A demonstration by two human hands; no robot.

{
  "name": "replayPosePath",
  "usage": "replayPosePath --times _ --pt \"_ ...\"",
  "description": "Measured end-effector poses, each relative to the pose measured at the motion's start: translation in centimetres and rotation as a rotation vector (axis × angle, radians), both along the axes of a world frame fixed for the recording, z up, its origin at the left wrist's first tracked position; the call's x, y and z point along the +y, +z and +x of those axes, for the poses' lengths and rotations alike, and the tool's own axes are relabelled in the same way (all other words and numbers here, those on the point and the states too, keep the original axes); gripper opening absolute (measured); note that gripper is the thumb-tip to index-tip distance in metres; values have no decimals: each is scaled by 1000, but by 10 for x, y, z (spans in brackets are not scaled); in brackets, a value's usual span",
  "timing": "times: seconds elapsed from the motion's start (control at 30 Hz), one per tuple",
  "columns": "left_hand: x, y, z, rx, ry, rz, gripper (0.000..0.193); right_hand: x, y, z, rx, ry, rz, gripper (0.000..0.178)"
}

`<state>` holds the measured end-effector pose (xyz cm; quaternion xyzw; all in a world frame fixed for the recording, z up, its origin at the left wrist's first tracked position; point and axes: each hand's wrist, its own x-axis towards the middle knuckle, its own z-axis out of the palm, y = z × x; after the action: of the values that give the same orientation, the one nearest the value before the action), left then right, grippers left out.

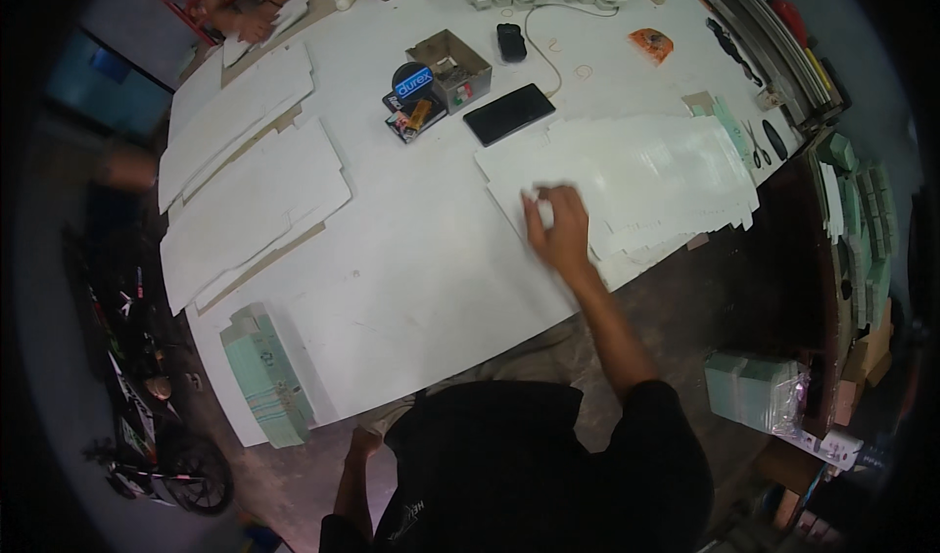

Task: The person repeatedly picks up light green paper sheets from a table, aligns them, and stacks them into a neat pile. They occasionally adjust the stack and move other items on the table to clear space.

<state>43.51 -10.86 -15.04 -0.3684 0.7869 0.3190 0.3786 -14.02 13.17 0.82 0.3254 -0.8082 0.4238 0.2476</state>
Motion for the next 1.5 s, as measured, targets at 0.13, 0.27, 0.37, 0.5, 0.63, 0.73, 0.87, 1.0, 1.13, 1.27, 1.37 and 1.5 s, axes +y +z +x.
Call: replayPosePath --times 0.13,0.27,0.37,0.5,0.63,0.73,0.87,1.0,1.13,1.27,1.37,1.5 --pt "-15 22 -18 3 48 -63 47 -45 -22 -103 -113 -265 367 34" --pt "-18 6 4 148 201 -164 43 -67 -44 -153 -105 -522 513 50" --pt "3 23 -7 308 293 -91 40 -65 -42 -157 -152 -495 519 49" --pt "24 96 -57 -24 120 -90 40 -60 -37 -143 -106 -472 436 45" --pt "27 200 -145 204 39 86 37 -49 -27 -88 -25 -310 254 43" --pt "36 237 -203 526 222 215 34 -29 -22 -11 -97 -156 278 46" --pt "27 205 -256 806 -169 -73 32 -4 -39 45 -43 -156 422 53" --pt "43 190 -317 1020 -202 -54 28 8 -21 98 -384 50 266 51" --pt "49 160 -333 1160 -142 -161 30 0 -10 122 -349 153 333 52" --pt "43 144 -329 1175 -210 -261 36 -16 -13 124 -202 93 550 56" --pt "44 134 -323 1107 -356 -360 50 -26 -15 132 -244 112 616 51" --pt "42 127 -321 903 -665 -417 73 -40 1 147 -693 272 162 27"
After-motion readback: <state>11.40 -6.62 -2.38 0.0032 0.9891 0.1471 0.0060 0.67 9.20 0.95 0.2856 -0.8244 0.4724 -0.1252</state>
